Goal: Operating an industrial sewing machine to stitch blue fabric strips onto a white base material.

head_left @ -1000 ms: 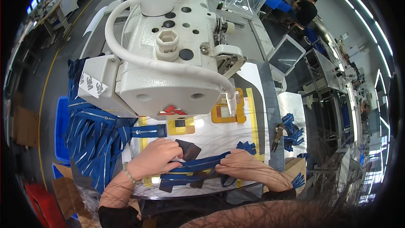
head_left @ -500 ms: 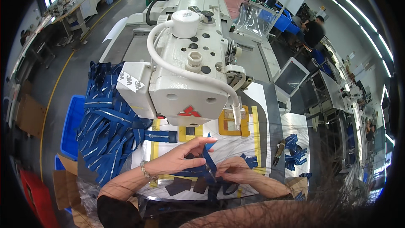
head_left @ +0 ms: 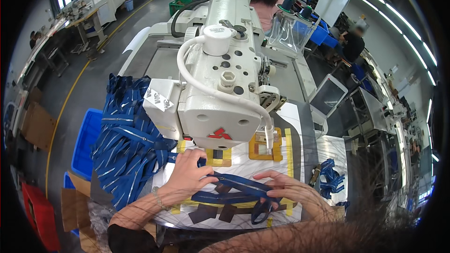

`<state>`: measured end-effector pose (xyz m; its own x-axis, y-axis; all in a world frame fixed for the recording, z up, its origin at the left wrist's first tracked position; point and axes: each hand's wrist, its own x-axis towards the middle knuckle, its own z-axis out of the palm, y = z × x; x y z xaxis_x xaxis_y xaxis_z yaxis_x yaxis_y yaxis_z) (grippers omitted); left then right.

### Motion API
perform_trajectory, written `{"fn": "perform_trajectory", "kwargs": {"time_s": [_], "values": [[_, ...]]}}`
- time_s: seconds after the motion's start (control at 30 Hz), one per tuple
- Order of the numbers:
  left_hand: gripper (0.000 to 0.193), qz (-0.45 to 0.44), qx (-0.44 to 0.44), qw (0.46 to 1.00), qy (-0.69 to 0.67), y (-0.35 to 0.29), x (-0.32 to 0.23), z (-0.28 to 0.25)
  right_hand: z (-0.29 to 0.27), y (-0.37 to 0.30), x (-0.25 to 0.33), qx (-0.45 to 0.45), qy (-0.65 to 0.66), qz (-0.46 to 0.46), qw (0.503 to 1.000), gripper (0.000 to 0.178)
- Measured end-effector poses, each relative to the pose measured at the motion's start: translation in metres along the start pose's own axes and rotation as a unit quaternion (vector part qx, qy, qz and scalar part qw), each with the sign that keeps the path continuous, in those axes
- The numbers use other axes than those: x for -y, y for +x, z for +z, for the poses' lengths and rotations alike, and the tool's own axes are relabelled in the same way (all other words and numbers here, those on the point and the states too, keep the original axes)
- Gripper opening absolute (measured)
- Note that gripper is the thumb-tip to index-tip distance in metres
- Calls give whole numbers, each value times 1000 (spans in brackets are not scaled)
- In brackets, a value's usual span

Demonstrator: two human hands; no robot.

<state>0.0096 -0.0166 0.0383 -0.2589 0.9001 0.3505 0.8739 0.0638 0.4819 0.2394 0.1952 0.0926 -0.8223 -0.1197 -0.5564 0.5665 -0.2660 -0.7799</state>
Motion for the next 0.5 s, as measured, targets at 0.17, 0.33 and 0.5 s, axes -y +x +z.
{"fn": "perform_trajectory", "kwargs": {"time_s": [0.17, 0.33, 0.5], "values": [[20, -13, 94, 994, -58, -2, 1, 2, -26, -23, 21, -104, -233, -5, 967, 38], [30, -111, 120, 961, -222, 6, -7, 15, -64, -14, 28, -156, -234, -76, 957, 41], [34, 105, 43, 993, 39, 16, -1, 31, -99, 13, 18, -184, -275, -73, 941, 45]]}}
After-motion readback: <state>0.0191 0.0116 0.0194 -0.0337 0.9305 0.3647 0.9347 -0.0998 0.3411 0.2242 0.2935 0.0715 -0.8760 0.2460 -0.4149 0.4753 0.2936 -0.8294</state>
